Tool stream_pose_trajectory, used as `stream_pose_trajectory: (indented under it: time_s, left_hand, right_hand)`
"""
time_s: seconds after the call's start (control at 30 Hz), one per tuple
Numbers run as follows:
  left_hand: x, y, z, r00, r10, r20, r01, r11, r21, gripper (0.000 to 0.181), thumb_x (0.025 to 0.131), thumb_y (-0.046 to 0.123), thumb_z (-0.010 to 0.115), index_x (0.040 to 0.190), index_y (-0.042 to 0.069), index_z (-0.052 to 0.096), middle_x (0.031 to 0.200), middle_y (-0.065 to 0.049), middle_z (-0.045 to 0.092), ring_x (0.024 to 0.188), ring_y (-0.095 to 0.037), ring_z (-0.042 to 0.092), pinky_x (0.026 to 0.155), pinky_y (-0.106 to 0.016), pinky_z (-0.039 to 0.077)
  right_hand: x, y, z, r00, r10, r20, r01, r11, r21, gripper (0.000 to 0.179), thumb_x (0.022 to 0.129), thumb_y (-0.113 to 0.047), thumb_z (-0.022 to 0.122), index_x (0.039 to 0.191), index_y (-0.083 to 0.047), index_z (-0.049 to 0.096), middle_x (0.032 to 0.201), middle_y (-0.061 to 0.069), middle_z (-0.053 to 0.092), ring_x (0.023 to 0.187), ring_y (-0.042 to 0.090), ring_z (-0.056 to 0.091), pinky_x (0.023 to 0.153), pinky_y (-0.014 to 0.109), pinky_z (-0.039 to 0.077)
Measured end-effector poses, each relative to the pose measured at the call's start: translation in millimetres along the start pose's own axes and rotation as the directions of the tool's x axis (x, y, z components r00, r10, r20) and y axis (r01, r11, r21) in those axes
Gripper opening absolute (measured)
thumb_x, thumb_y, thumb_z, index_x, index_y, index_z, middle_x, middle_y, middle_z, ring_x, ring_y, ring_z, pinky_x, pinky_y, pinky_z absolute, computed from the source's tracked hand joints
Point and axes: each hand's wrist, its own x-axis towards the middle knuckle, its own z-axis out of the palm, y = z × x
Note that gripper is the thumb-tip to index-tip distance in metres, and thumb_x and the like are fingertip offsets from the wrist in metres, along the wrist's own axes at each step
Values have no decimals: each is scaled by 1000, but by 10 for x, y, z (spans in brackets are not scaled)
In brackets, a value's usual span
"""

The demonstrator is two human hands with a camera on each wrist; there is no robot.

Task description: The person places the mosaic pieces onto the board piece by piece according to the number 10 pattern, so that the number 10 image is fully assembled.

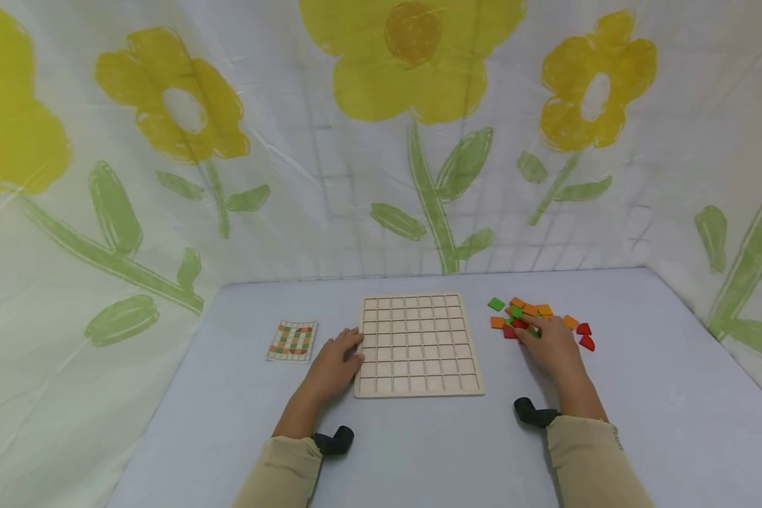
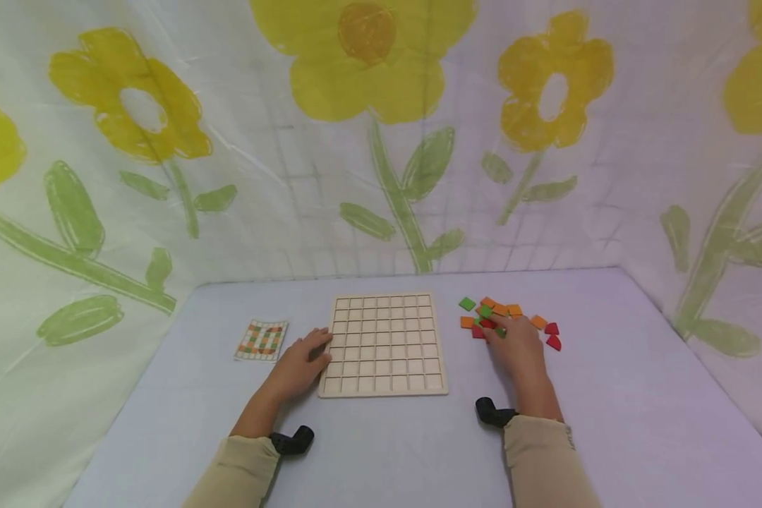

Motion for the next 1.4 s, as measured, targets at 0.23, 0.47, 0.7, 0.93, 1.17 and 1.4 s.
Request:
stream_pose_trajectory:
  time_s: [0.23,0.47,0.7,0.93,1.17,1.4]
  left_hand:
    - [7,-22,15,1000,-5,-9,4,1000,-26,45,98,22,60,141,10,54,155,-6,42,149,-26,27,126,-47,11]
    - [6,-33,13,1000,1,-27,-1,1000,-31,45,96,20,62,139,8,56,153,-8,44,147,-29,31,125,-49,15]
    - [18,-79,18,998,-6,-58,3,999,-47,42,96,21,63,136,10,59,151,-5,47,146,-26,33,125,-47,16]
    - [57,-104,68,996,3,-92,-10,997,-75,40,95,23,64,133,10,62,149,-4,50,145,-25,36,125,-46,18]
    - [61,-77,45,996,-6,-93,0,998,-71,40,95,23,64,133,11,62,149,-3,50,145,-25,36,125,-46,19]
    - [38,-98,59,996,-13,-88,7,998,-64,40,94,23,64,132,11,63,149,-3,50,145,-26,37,124,-47,20]
  right_hand:
    - [7,1,8,998,2,-58,1,999,49,45,96,-30,63,133,-4,61,115,25,51,105,38,45,76,45,49]
    - [-13,-36,21,996,5,-92,8,991,131,31,92,-26,69,113,-4,65,110,19,55,98,33,49,75,39,48]
    - [-40,-134,17,996,5,-93,10,988,153,24,91,-27,70,103,-7,66,104,15,62,92,28,54,67,30,48]
    - [2,-357,30,997,-48,-68,61,979,194,34,88,-29,75,114,-8,69,97,10,66,83,23,55,63,26,47]
    - [150,-782,130,993,-100,56,87,974,209,33,91,-34,70,116,-13,72,111,10,70,99,25,61,75,32,52]
    - [382,-1050,298,984,-123,131,81,954,290,24,95,-33,65,104,-13,75,111,10,71,104,29,62,82,39,53]
